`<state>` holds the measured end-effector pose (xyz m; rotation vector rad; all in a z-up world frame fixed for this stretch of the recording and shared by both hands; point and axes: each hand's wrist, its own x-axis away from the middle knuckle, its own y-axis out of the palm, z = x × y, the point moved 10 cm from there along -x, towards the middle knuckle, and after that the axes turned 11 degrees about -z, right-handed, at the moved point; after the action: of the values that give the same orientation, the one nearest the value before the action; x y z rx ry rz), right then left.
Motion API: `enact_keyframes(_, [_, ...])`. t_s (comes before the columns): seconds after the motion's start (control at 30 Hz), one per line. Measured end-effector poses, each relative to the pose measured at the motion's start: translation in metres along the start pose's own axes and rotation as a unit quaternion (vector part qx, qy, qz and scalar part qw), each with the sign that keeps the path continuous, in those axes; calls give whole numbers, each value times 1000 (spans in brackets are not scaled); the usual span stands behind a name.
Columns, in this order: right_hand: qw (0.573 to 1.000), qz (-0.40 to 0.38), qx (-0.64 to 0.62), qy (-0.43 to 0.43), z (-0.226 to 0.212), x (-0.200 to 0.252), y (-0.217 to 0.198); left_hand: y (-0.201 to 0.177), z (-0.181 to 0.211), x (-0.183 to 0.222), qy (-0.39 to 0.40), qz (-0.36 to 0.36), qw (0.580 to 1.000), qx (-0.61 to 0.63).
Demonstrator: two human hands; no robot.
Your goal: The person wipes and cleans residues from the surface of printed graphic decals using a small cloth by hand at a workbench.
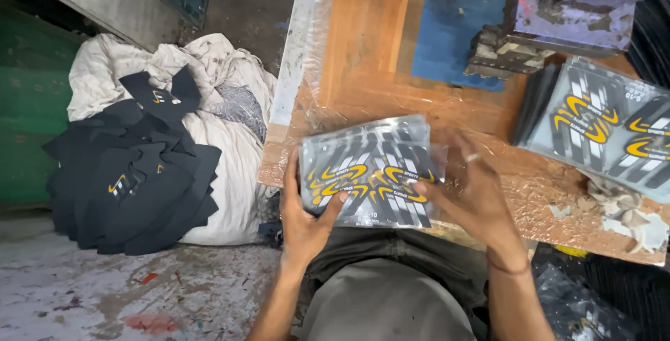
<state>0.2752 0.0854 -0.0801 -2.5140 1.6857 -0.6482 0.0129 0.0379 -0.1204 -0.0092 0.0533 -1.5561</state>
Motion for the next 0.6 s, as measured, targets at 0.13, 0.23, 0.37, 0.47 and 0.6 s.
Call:
enact_keyframes(0.13, [959,20,255,-120,-53,-32,1,-3,-2,7,24,19,997,-74])
enact_keyframes(0.23, [925,1,353,-141,-63,-39,9,-3,-11,6,10,27,998,-61])
enact_keyframes(0.37, [887,75,401,-219,-88,4,36,-3,-6,4,-9,34,999,-20])
enact_keyframes(0.47, [927,110,307,-185,-52,31,50,-1,0,1,10,23,1000,6])
enact_keyframes(0.6, [838,73,416,-345,-80,58,76,3,-14,2,-49,11,998,36])
